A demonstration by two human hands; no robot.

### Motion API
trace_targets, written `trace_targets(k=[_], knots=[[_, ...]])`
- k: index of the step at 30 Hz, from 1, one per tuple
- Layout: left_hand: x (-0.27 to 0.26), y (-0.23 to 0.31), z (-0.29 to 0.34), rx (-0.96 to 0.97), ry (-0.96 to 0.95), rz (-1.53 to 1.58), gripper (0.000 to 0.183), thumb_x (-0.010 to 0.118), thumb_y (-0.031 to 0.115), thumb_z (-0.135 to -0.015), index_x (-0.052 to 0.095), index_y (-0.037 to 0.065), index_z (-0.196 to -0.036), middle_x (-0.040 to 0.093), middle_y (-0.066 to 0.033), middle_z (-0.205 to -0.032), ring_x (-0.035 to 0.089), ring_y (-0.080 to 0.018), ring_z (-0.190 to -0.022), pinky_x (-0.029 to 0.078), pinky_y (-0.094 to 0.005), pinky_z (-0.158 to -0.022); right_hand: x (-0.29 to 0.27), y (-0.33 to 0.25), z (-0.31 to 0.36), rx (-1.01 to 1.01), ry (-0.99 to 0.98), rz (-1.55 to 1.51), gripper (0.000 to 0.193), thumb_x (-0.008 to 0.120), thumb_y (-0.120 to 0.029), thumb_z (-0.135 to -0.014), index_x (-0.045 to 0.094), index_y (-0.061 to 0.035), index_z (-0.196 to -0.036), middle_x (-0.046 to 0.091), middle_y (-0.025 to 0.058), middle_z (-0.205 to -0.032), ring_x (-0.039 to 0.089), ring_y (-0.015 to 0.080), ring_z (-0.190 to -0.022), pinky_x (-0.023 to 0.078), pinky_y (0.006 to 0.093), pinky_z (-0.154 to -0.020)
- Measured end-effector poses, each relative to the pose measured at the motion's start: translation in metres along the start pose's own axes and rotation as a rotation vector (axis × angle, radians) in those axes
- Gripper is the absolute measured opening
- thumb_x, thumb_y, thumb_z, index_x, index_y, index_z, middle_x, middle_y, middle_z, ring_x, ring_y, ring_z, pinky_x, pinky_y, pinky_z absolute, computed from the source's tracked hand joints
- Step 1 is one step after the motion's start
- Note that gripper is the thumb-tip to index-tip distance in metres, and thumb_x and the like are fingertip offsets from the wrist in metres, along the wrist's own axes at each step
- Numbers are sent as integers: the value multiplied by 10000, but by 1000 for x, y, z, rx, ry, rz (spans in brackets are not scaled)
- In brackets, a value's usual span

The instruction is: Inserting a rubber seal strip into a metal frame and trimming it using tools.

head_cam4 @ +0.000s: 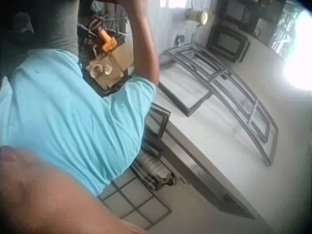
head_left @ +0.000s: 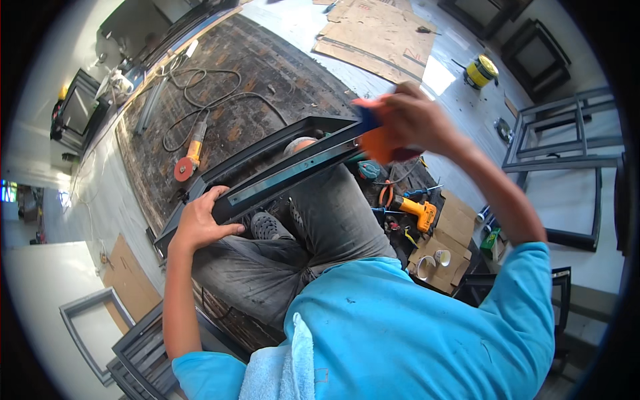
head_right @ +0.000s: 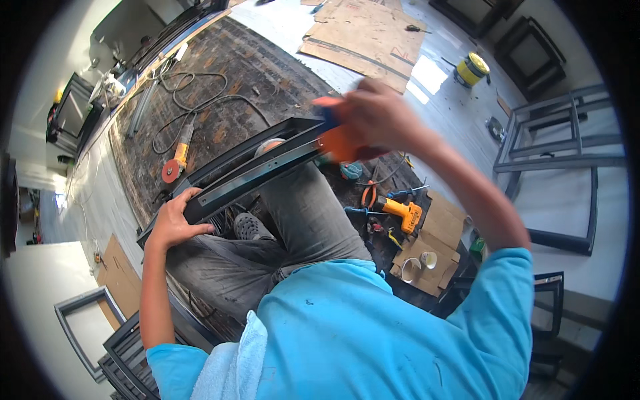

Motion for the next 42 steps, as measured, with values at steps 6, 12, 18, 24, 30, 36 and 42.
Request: trace_targets(k=[6, 12, 18, 24, 30, 36, 42], knots=[[2, -5, -4, -39, 28, 158, 698, 882, 422, -730, 632, 32, -1251, 751, -157, -1026, 733, -270, -977, 533, -355, -893, 128, -137, -46, -444, -117, -174, 257, 721, -208, -808, 734, -164, -1061, 632, 58, -1049, 602, 265, -1050, 490, 422, -923], [-2, -4, -2, -73, 42, 151, 667, 892, 392, -727, 645, 21, -1223, 743, -156, -1054, 724, -261, -975, 532, -357, -895, 46, 52, 6, -218, -622, 490, 275, 837, -223, -695, 751, -144, -944, 605, 60, -924, 563, 253, -980, 448, 427, -903], [-9, 1, 0, 88, 230, 173, 628, 888, 325, -747, 639, 13, -1232, 699, -165, -1096, 691, -280, -998, 532, -361, -894, -43, 56, 7, 278, -200, -12, 251, 604, -75, -803, 694, -42, -1035, 670, 150, -1012, 668, 316, -1007, 529, 414, -893], [-10, 35, -6, 531, 329, -148, 454, 795, 214, -850, 619, -31, -1189, 689, -169, -988, 669, -370, -912, 543, -418, -781, 19, -35, 8, 80, 89, -503, 455, 528, 224, -737, 628, -32, -1099, 623, 129, -1088, 686, 225, -1010, 594, 323, -751], [-9, 24, -12, 475, 399, -146, 339, 724, 114, -912, 588, -1, -1200, 711, -186, -929, 709, -364, -839, 550, -416, -713, 123, -188, -5, -567, -66, -405, 310, 679, -124, -809, 595, -56, -1100, 596, 152, -1237, 573, 344, -1215, 473, 445, -1029], [-34, 16, -32, 381, 445, 27, 288, 718, 79, -909, 618, 31, -1174, 719, -178, -928, 729, -352, -841, 560, -430, -698, 188, -215, -18, -529, 10, -343, 275, 617, -208, -884, 581, -94, -1133, 598, 102, -1162, 579, 293, -1134, 460, 415, -954], [-57, 41, -37, 587, 529, -270, 260, 767, 91, -839, 702, 54, -1088, 710, -103, -998, 707, -308, -867, 565, -405, -751, 191, -221, -24, -555, -47, -329, 245, 627, -187, -866, 587, -101, -1092, 584, 64, -1016, 554, 254, -963, 432, 393, -821]])
Point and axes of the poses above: each hand's wrist, its own z-axis away from the middle knuckle, its own x-axis out of the palm, y = z × x, the point moved 8 cm from there along -z, towards the middle knuckle
